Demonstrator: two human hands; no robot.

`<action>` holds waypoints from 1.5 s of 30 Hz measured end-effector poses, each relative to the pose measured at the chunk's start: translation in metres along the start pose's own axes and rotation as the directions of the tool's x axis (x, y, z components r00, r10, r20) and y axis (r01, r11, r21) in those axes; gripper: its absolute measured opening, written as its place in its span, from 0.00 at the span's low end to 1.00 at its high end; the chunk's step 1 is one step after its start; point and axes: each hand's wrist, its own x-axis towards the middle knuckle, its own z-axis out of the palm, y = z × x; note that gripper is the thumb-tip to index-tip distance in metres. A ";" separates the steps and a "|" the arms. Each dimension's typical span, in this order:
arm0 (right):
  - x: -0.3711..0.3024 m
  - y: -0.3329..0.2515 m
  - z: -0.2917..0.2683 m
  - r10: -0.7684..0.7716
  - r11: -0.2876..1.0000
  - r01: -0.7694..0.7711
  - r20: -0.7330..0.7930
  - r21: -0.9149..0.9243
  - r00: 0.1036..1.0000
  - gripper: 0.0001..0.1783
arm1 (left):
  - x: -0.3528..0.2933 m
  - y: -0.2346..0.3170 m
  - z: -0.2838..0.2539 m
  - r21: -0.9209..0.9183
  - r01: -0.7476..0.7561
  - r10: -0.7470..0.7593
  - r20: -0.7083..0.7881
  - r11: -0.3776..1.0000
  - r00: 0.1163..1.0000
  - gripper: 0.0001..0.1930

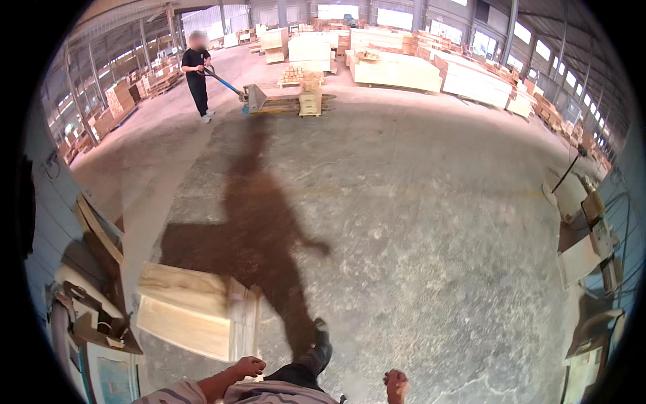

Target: The person sands a wooden panel using a stationary belt sander and then picks up several smaller wooden components from the floor.

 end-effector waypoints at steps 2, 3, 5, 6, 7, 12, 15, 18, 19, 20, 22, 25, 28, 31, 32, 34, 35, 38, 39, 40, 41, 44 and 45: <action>0.034 0.017 -0.003 0.002 1.000 -0.002 -0.018 0.020 1.000 0.12 | 0.038 0.035 -0.003 -0.097 -0.013 0.005 -0.083 0.995 0.997 0.21; 0.062 0.064 -0.032 -0.208 0.883 0.188 0.001 -0.430 0.978 0.12 | 0.067 0.063 -0.001 -0.080 -0.045 0.040 -0.063 0.996 0.997 0.20; 0.078 0.032 -0.016 -0.187 0.823 0.196 0.071 -0.534 0.980 0.11 | 0.081 0.131 -0.011 -0.143 -0.100 0.090 -0.076 0.985 0.993 0.20; 0.048 -0.025 0.012 0.044 0.968 -0.020 0.089 -0.251 0.995 0.12 | 0.072 0.153 -0.023 -0.167 -0.141 0.120 -0.130 0.976 0.984 0.21; 0.066 -0.027 0.008 0.064 0.967 -0.035 0.110 -0.252 0.992 0.13 | 0.083 0.186 -0.025 -0.190 -0.168 0.148 -0.115 0.967 0.982 0.21; 0.134 -0.098 0.073 0.020 0.996 -0.005 0.172 -0.084 0.985 0.13 | 0.117 0.319 -0.048 -0.236 -0.248 0.225 -0.118 0.940 0.967 0.21; 0.188 -0.152 0.126 -0.016 0.993 0.052 0.308 -0.110 0.951 0.15 | 0.154 0.353 -0.076 -0.250 -0.256 0.210 -0.196 0.934 0.958 0.22; 0.269 -0.216 0.191 -0.085 0.924 0.244 0.465 -0.294 0.881 0.16 | 0.189 0.333 -0.106 -0.345 -0.205 0.099 -0.301 0.916 0.948 0.19; 0.305 -0.229 0.217 -0.048 0.959 0.159 0.414 -0.237 0.909 0.18 | 0.189 0.344 -0.112 -0.328 -0.143 0.025 -0.338 0.934 0.941 0.16; 0.345 -0.244 0.249 -0.035 0.948 0.163 0.423 -0.272 0.905 0.16 | 0.207 0.318 -0.131 -0.498 -0.142 0.007 -0.263 0.855 0.965 0.14; 0.428 -0.268 0.308 0.008 0.929 0.149 0.420 -0.339 0.907 0.12 | 0.219 0.331 -0.141 -0.498 -0.011 -0.209 -0.383 0.867 0.900 0.10; 0.494 -0.357 0.419 -0.240 0.706 0.582 0.636 -0.404 0.733 0.13 | 0.252 0.272 -0.166 -0.641 -0.233 -0.018 -0.360 0.731 0.933 0.20; 0.525 -0.473 0.514 -0.210 0.870 0.414 0.559 -0.268 0.802 0.13 | 0.304 0.316 -0.150 -0.793 -0.237 -0.034 -0.308 0.561 0.951 0.17; 0.517 -0.569 0.594 -0.259 0.805 0.528 0.640 -0.270 0.723 0.15 | 0.330 0.355 -0.144 -0.682 -0.196 -0.063 -0.335 0.705 0.940 0.16; 0.508 -0.594 0.613 -0.291 0.810 0.541 0.644 -0.228 0.708 0.15 | 0.341 0.370 -0.144 -0.593 -0.167 -0.069 -0.354 0.788 0.933 0.16; 0.512 -0.623 0.641 -0.312 0.764 0.595 0.664 -0.249 0.679 0.16 | 0.377 0.384 -0.154 -0.437 -0.149 -0.029 -0.374 0.887 0.927 0.16; 0.519 -0.622 0.650 -0.296 0.708 0.635 0.686 -0.309 0.664 0.16 | 0.397 0.389 -0.167 -0.319 -0.081 -0.046 -0.374 0.944 0.926 0.16; 0.559 -0.604 0.665 -0.072 0.604 0.595 0.708 -0.530 0.703 0.15 | 0.463 0.413 -0.220 0.279 0.104 0.038 -0.461 0.955 0.887 0.15; 0.600 -0.575 0.646 -0.223 0.228 0.819 0.791 -0.526 0.570 0.15 | 0.484 0.447 -0.238 -0.343 -0.022 -0.091 -0.309 0.939 0.947 0.10; 0.635 -0.561 0.638 -0.294 -0.196 0.867 0.871 -0.459 0.394 0.14 | 0.495 0.517 -0.272 -0.832 -0.020 -0.094 -0.087 0.555 0.992 0.08; 0.597 -0.584 0.630 -0.237 0.473 0.726 0.721 -0.499 0.651 0.13 | 0.480 0.568 -0.292 -0.765 -0.040 -0.175 -0.197 0.643 0.965 0.09; 0.660 -0.541 0.597 -0.320 0.190 0.914 0.858 -0.358 0.403 0.17 | 0.474 0.699 -0.372 -0.574 -0.165 -0.085 -0.383 0.802 0.920 0.10; 0.640 -0.564 0.607 -0.165 0.532 0.710 0.766 -0.461 0.621 0.17 | 0.470 0.737 -0.389 -0.604 -0.239 -0.069 -0.441 0.761 0.895 0.11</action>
